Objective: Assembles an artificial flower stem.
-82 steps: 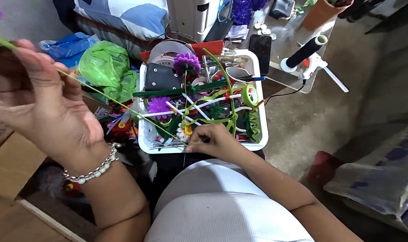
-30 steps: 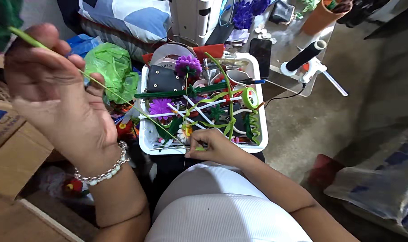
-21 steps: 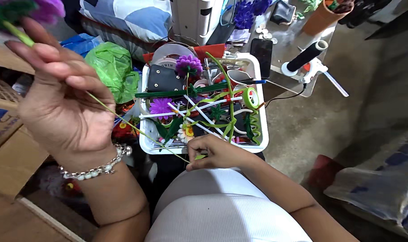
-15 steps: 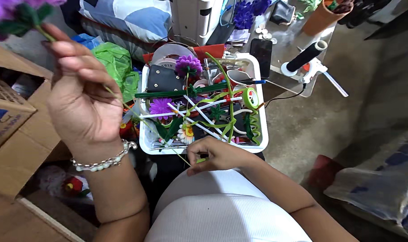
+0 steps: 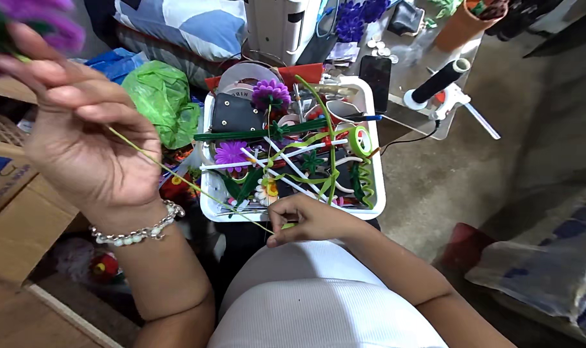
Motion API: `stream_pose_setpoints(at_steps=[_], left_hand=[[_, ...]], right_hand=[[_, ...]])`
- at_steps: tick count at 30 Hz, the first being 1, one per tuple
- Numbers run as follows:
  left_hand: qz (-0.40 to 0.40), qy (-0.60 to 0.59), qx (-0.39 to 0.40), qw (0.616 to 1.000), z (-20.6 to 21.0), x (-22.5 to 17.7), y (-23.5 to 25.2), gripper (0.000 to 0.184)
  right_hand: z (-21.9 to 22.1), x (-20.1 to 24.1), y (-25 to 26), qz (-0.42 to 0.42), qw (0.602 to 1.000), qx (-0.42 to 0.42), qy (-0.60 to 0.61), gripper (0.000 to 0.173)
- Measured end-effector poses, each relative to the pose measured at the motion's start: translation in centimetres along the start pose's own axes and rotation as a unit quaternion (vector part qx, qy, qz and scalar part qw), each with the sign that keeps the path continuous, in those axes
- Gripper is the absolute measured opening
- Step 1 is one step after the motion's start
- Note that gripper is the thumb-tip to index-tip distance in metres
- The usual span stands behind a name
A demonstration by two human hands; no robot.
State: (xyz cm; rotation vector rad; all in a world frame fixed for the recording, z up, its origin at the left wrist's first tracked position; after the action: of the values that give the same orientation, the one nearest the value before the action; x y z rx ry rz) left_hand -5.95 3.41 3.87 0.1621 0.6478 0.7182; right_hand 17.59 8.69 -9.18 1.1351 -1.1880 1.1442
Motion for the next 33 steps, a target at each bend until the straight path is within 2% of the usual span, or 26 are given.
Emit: stream_pose_setpoints(at_steps=[1,2,4,7,9,11,13,15,18,20,21,23,25,28,30,31,33], left_hand=[[-0.023,-0.049,0.007,0.999,0.0,0.4,-0.1,0.023],[-0.041,-0.039,0.016,0.998,-0.3,0.8,-0.3,0.023],[-0.023,0.087,-0.03,0.995,-0.1,1.5,-0.1,0.024],[0.055,0.303,-0.1,0.946,0.0,1.4,0.0,0.027],[0.095,0.375,-0.119,0.914,-0.5,0.6,-0.2,0.017],[0.093,0.42,-0.13,0.893,-0.9,-0.2,-0.5,0.015],[0.105,0.421,-0.141,0.89,-0.9,-0.8,0.0,0.014],[0.089,0.377,-0.101,0.916,-1.0,-1.1,0.2,0.019],[0.019,0.121,-0.01,0.992,-0.9,-0.6,0.5,0.028],[-0.014,-0.023,0.039,0.999,-0.6,0.2,0.7,0.026],[-0.024,-0.017,0.037,0.999,-0.4,0.6,0.7,0.024],[-0.021,0.146,-0.012,0.989,-0.2,1.4,0.5,0.026],[0.012,0.278,-0.082,0.957,-0.1,1.8,0.2,0.026],[0.07,0.361,-0.147,0.918,-0.2,1.9,-0.3,0.018],[0.079,0.388,-0.149,0.906,-0.3,1.5,-0.7,0.016],[0.064,0.38,-0.136,0.913,-0.4,1.4,-0.9,0.019],[0.024,0.282,-0.115,0.952,-0.2,1.4,-0.4,0.025]], right_hand=[[0.1,0.0,0.0,0.005,1.0,0.005,0.015,0.022],[0.1,-0.1,0.0,0.005,1.0,0.0,0.013,0.022],[-0.1,-0.3,-0.1,-0.003,0.998,-0.041,-0.044,0.026],[-0.4,-0.2,-0.3,-0.018,0.983,-0.112,-0.143,0.031],[-0.5,0.1,-0.4,-0.026,0.976,-0.13,-0.17,0.031],[-0.3,0.3,-0.4,-0.026,0.977,-0.122,-0.173,0.032],[-0.2,0.5,-0.4,-0.021,0.981,-0.103,-0.165,0.033],[-0.1,0.5,-0.3,-0.014,0.987,-0.078,-0.137,0.033],[0.0,0.4,-0.3,-0.006,0.998,-0.025,-0.062,0.03],[0.1,0.4,-0.2,-0.007,0.999,-0.003,-0.032,0.028],[0.1,0.3,-0.2,-0.008,0.999,-0.004,-0.034,0.028],[0.0,0.1,-0.2,-0.006,0.997,-0.031,-0.075,0.031],[-0.2,0.0,-0.3,-0.005,0.99,-0.072,-0.124,0.033],[-0.4,0.2,-0.3,-0.012,0.979,-0.103,-0.175,0.034],[-0.2,0.2,-0.3,-0.012,0.978,-0.098,-0.184,0.034],[-0.2,0.3,-0.3,-0.015,0.98,-0.091,-0.177,0.034],[-0.1,0.3,-0.2,-0.03,0.986,-0.068,-0.15,0.033]])
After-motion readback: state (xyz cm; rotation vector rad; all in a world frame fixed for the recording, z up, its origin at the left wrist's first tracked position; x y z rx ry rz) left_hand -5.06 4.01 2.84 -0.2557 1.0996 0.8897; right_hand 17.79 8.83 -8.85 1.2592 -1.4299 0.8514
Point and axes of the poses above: each hand's wrist, its own y-axis towards the middle knuckle, its own z-axis out of the palm, x = y × z, the point moved 4 cm from there along y, towards the middle knuckle, and after that the axes turned 2 degrees about y, right-handed, at the moved point
